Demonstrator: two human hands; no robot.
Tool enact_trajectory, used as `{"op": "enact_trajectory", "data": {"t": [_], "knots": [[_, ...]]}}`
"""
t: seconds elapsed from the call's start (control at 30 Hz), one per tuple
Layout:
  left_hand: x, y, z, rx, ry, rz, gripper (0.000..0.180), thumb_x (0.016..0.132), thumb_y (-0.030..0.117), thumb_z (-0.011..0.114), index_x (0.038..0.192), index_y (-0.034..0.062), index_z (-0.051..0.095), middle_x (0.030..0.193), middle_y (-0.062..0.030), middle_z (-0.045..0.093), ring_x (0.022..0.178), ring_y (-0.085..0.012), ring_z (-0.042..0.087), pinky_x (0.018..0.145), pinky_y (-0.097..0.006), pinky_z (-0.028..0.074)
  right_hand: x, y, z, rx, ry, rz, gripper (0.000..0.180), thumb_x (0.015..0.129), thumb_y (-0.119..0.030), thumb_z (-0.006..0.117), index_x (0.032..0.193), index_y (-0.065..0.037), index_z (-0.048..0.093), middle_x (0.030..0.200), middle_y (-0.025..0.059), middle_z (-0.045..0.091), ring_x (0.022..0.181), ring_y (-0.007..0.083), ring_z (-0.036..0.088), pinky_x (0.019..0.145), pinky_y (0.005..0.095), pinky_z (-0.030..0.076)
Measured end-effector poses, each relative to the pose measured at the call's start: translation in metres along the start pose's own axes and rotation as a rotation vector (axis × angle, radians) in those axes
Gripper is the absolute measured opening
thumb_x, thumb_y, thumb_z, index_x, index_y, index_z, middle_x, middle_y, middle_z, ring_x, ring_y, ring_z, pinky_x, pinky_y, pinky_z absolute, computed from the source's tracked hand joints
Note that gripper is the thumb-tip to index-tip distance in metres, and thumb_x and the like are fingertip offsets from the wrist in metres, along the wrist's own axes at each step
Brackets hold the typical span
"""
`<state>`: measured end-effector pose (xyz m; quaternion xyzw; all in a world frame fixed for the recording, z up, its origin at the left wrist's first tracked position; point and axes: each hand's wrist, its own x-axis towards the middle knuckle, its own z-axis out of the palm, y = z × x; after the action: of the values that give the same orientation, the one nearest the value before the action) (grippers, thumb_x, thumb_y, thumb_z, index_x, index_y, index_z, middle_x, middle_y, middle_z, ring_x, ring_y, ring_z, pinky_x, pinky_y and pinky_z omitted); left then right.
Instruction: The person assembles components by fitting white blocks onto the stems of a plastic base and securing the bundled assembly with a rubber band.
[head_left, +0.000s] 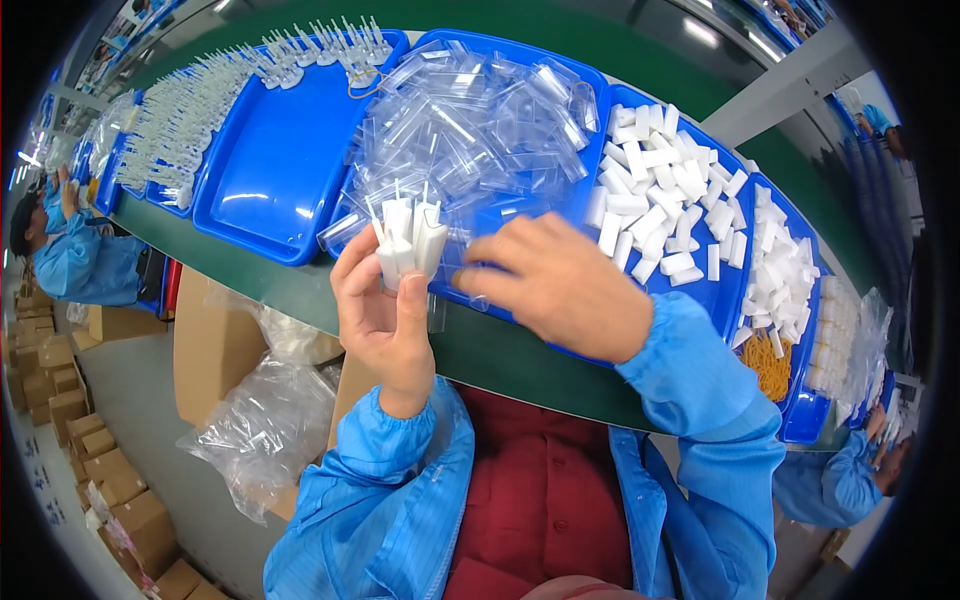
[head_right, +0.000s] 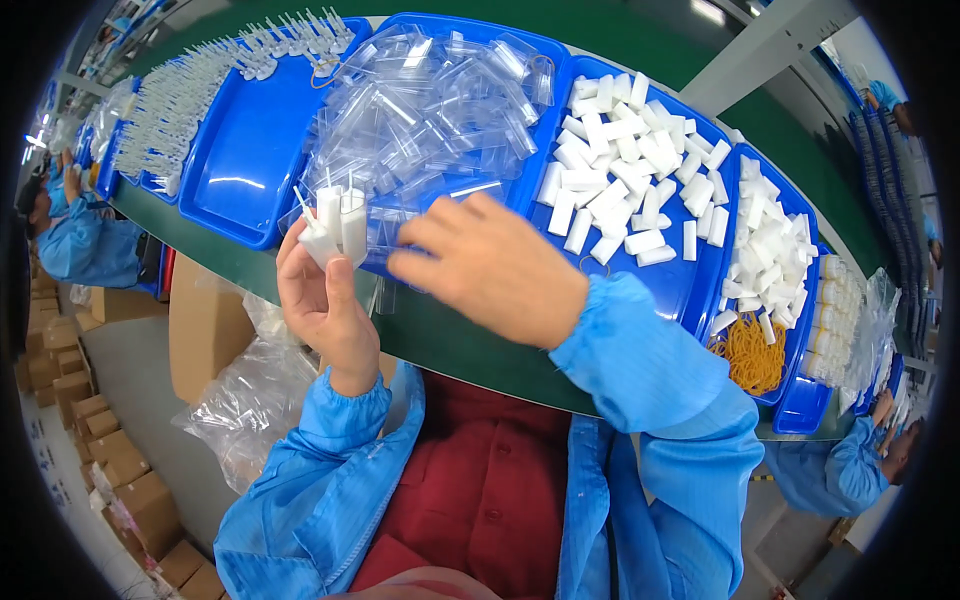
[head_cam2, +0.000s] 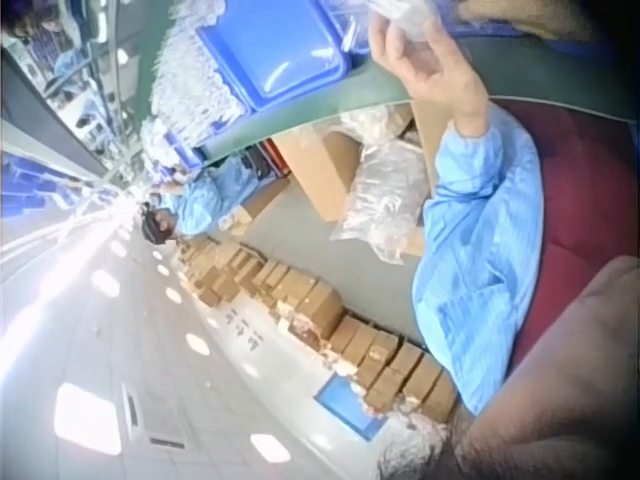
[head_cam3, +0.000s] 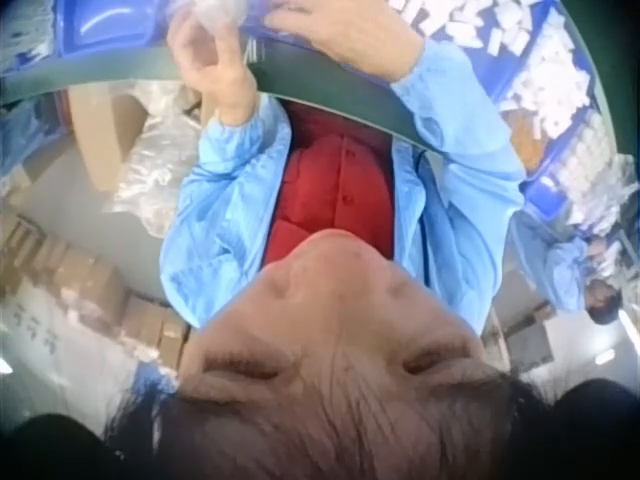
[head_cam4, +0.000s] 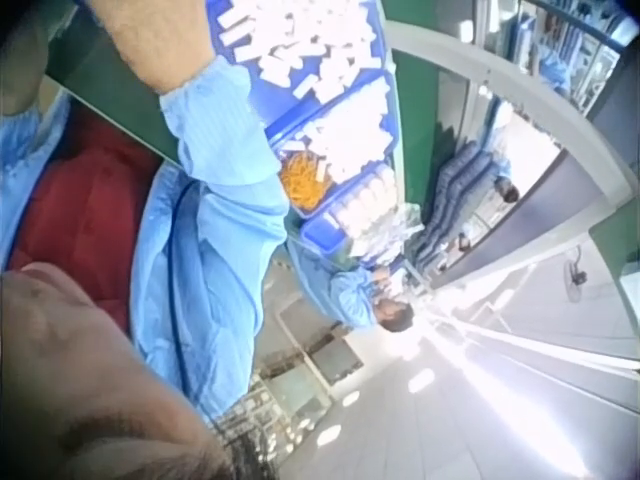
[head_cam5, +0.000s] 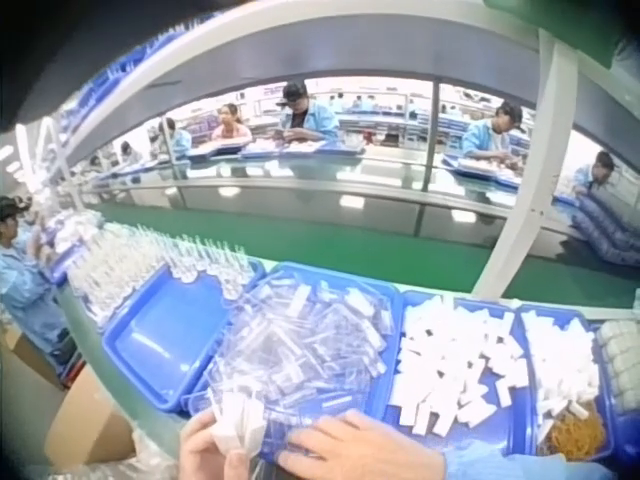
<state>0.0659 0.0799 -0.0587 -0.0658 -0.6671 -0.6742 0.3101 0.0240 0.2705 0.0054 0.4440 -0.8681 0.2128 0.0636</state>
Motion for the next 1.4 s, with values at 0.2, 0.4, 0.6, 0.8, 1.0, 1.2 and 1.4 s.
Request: {"op": "enact_trajectory", "data": {"t": [0.2,0.4,0.6,0.8,1.0,1.2,1.4], "knots": [[0.000,0.008,0.004,-0.062,-0.057,-0.105,0.030,0.090,0.001,0.068,0.118,-0.0006,0.059,0.139,-0.0187,0.045,0.127,-0.0274,0.050,0.103,-0.040,0.046,-0.013,0.015,0.021,0.079,-0.004,0.013,0.033,0.074,-0.009,0.069,0.107,-0.010,0.062,0.104,0.0034,0.060,0.098,0.0216,0.056,0.081,0.0339,0.044],[-0.003,0.022,0.017,0.003,-0.251,-0.063,0.033,0.086,-0.004,0.071,0.117,-0.0029,0.061,0.133,-0.0179,0.049,0.122,-0.0281,0.054,0.098,-0.037,0.052,-0.042,0.026,-0.018,0.816,0.481,0.612,0.023,0.091,-0.005,0.058,0.113,-0.003,0.060,0.110,0.0064,0.065,0.094,0.0126,0.062,0.084,0.0255,0.049],[-0.018,0.041,0.051,-0.206,-0.564,-0.349,0.028,0.086,-0.001,0.073,0.112,-0.0027,0.065,0.130,-0.0160,0.051,0.117,-0.0259,0.059,0.091,-0.032,0.057,-0.088,-0.009,-0.052,0.979,0.545,0.661,0.018,0.089,0.003,0.058,0.106,-0.001,0.059,0.116,0.0107,0.059,0.101,0.0154,0.058,0.085,0.0287,0.049],[-0.027,0.045,0.077,-0.265,-0.699,-0.444,0.025,0.088,-0.001,0.070,0.112,-0.0026,0.065,0.132,-0.0160,0.050,0.118,-0.0260,0.059,0.090,-0.033,0.057,-0.124,-0.018,-0.043,0.845,0.531,0.663,0.019,0.093,-0.006,0.063,0.111,-0.001,0.059,0.112,0.0110,0.060,0.099,0.0166,0.058,0.088,0.0302,0.047],[-0.030,0.049,0.084,-0.225,-0.698,-0.468,0.025,0.089,-0.001,0.069,0.113,-0.0027,0.065,0.131,-0.0162,0.051,0.117,-0.0258,0.060,0.091,-0.033,0.057,-0.139,-0.012,-0.043,1.083,0.674,0.663,0.024,0.092,-0.006,0.066,0.113,0.000,0.057,0.114,0.0123,0.064,0.099,0.0165,0.060,0.089,0.0303,0.047],[-0.035,0.052,0.092,-0.204,-0.702,-0.454,0.024,0.089,0.000,0.069,0.113,-0.0022,0.066,0.131,-0.0158,0.052,0.114,-0.0249,0.061,0.089,-0.033,0.058,-0.147,-0.011,-0.041,0.999,0.633,0.650,0.023,0.091,-0.008,0.070,0.110,-0.001,0.061,0.108,0.0114,0.069,0.102,0.0171,0.063,0.090,0.0305,0.048],[-0.033,0.055,0.094,-0.121,-0.712,-0.395,0.021,0.088,0.000,0.070,0.110,-0.0014,0.067,0.127,-0.0151,0.055,0.112,-0.0237,0.062,0.087,-0.031,0.057,-0.148,-0.023,-0.036,0.886,0.649,0.720,0.019,0.090,-0.008,0.071,0.106,-0.002,0.064,0.106,0.0097,0.070,0.100,0.0177,0.066,0.090,0.0299,0.049]]}}
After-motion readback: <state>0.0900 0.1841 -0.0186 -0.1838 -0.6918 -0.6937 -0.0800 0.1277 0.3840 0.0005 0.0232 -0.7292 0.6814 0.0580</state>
